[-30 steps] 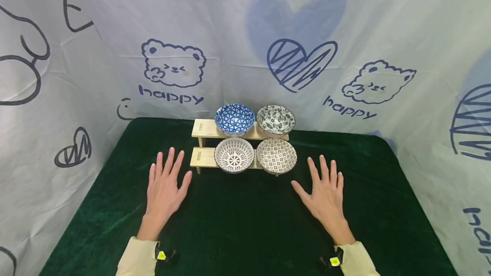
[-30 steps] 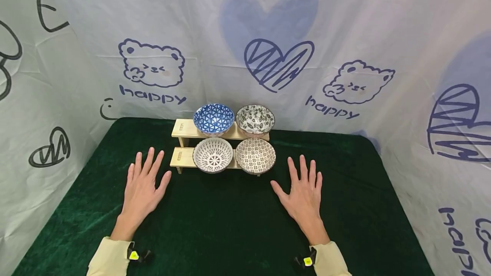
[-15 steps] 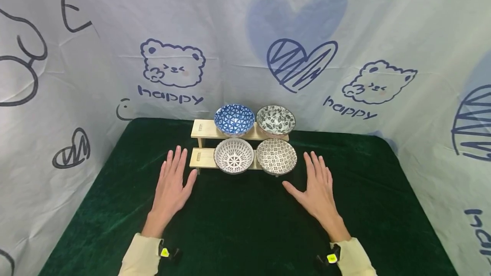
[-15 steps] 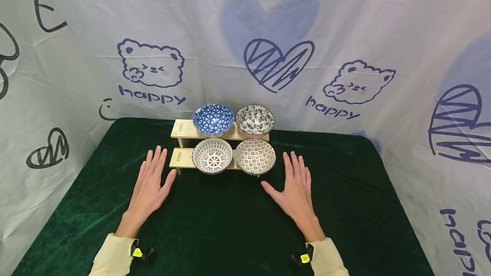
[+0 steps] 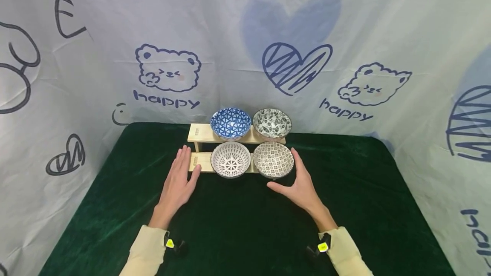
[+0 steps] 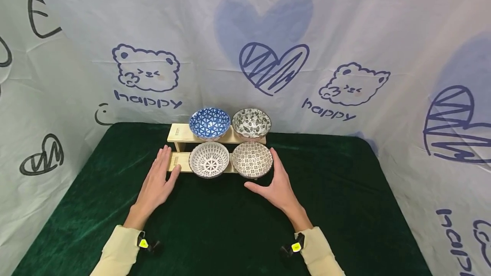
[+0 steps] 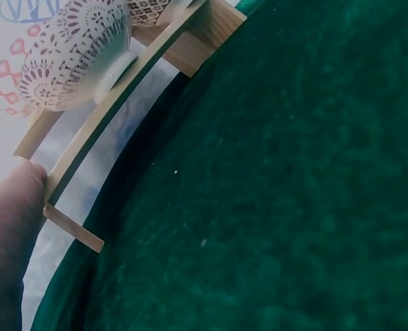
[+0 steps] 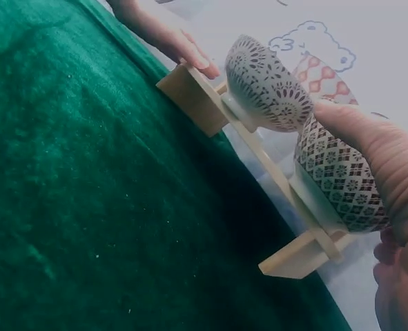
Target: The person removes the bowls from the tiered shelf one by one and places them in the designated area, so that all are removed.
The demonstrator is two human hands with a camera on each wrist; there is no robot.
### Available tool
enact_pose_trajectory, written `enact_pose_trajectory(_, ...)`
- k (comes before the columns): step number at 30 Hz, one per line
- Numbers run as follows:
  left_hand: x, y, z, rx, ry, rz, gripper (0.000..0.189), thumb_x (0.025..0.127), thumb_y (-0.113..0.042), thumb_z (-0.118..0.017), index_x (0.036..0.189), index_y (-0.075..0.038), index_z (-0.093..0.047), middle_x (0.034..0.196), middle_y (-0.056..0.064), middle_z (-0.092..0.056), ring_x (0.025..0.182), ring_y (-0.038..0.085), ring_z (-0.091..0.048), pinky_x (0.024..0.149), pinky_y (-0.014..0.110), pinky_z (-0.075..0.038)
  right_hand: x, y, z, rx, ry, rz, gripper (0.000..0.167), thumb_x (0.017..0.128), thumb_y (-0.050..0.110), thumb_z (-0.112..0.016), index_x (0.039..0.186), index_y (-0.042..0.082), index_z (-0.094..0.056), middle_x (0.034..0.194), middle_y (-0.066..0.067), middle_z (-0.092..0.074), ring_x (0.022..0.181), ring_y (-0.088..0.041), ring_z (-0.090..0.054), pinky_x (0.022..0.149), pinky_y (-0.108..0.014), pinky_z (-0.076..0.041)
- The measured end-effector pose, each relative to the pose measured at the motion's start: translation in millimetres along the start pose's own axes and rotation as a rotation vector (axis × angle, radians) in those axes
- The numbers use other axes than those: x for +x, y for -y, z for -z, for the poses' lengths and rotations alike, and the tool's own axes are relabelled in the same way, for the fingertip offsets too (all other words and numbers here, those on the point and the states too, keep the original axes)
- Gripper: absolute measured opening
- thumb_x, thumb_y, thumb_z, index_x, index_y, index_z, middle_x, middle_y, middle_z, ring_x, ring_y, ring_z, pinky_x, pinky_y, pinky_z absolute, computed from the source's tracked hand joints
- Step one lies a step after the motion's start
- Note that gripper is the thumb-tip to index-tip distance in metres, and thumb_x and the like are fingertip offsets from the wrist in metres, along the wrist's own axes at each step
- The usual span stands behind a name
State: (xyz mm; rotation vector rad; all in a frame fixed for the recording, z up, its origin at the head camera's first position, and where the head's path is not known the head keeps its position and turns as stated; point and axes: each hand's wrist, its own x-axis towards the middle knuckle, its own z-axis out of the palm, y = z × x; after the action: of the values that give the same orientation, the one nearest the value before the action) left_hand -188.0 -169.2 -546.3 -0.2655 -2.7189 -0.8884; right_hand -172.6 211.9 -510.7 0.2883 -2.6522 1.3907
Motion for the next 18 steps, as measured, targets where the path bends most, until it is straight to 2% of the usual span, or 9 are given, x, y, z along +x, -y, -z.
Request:
enact_pose_trajectory(8,0.2,3.5,-3.5,-0.135,0.008,0.064,0.072,0.109,-0.045,-0.050,0.166,-0.009,-0.025,0.172,0.013,-0.024,0.159,0.036,-0.021,0.123,0.063,-0.026,11.0,1.0,-11.5,0.143,-0.009,-0.011,0.121,0.079,0.029,-0.093,0.167,0.009,-0.013,0.172,-0.014,-0.023,0.157,-0.035,-0.027,0.125,-0.058,-0.027)
enact_pose_trajectory(13,0.9,9.7,-9.2,-0.259,-0.001,0.075,0.070,0.109,-0.040,-0.054,0.166,-0.011,-0.027,0.172,0.010,-0.025,0.159,0.032,-0.022,0.124,0.062,-0.025,15.5,3.0,-13.9,0.179,-0.028,-0.014,0.122,0.077,0.025,-0.095,0.167,0.011,-0.014,0.172,-0.014,-0.024,0.157,-0.035,-0.026,0.126,-0.062,-0.021)
enact_pose_trajectory(18,1.1,14.8,-11.9,-0.348,-0.012,0.081,0.069,0.108,-0.036,-0.058,0.165,-0.009,-0.030,0.171,0.010,-0.028,0.158,0.033,-0.024,0.124,0.062,-0.024,16.3,3.3,-14.2,0.202,-0.040,-0.028,0.121,0.076,0.022,-0.095,0.167,0.012,-0.016,0.171,-0.013,-0.026,0.156,-0.034,-0.027,0.126,-0.061,-0.021)
